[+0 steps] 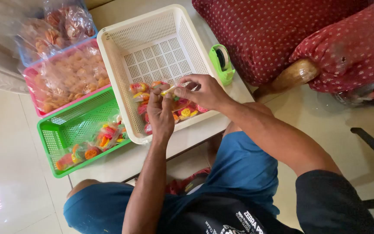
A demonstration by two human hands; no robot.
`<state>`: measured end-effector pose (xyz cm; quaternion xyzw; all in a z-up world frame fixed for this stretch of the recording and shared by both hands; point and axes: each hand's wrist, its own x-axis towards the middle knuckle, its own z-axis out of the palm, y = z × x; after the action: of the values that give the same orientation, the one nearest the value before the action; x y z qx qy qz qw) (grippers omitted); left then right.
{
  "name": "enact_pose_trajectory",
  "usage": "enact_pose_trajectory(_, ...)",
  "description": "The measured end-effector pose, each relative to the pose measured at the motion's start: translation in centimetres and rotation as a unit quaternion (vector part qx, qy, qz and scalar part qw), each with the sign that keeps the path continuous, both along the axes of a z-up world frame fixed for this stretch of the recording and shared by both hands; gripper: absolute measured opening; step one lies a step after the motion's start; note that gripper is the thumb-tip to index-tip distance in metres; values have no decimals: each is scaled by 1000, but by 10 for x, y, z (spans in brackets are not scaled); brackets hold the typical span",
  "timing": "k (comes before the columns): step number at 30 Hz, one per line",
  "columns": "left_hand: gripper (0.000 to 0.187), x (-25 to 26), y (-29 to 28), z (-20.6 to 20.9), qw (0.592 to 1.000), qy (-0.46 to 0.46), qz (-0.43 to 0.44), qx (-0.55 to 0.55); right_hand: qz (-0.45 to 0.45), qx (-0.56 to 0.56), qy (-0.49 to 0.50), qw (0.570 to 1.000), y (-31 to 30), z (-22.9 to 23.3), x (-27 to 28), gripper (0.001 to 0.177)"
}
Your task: Packaging candies into small plastic bags and sealing them with a tape dispenser
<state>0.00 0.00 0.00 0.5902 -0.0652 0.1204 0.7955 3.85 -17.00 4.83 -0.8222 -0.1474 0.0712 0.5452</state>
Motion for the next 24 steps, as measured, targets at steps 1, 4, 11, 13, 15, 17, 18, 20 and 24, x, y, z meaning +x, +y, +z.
enact_pose_trajectory(1, 24, 0, 1, -1, 1000, 1, 1, 0, 1, 0, 1, 1000, 1, 2, 0, 62)
enact_pose_trajectory(4, 22, 5, 3, -6, 1000, -3, -6, 11, 24, -1, 13, 1000, 2, 9, 1, 47)
enact_pose_trajectory(11, 24, 6, 5, -11, 999, 20, -18, 33, 22, 13, 65, 998, -1, -3, 4, 35)
enact_pose_trajectory(13, 22, 8, 6, -10, 999, 31, -27, 30, 29, 11, 60, 998, -1, -6, 4, 36)
enact_pose_trajectory(15, 23, 7, 5, 4, 999, 39, -27, 19, 36, 23, 53, 998, 0, -15, 6, 39)
enact_pose_trajectory(17, 23, 5, 5, 24, 998, 45, -38, 21, 52, 46, 43, 997, 1, -3, 2, 48)
enact_pose_trajectory(18, 23, 3, 6, 34, 997, 52, -49, 24, 67, 69, 35, 995, 2, 2, 0, 59)
enact_pose_trajectory(20, 25, 4, 7, 38, 997, 56, -55, 29, 88, 72, 20, 993, -1, -2, 4, 61)
enact_pose_trajectory(24, 33, 7, 13, 38, 993, 49, -88, 53, 100, 83, 11, 991, -2, -1, 7, 51)
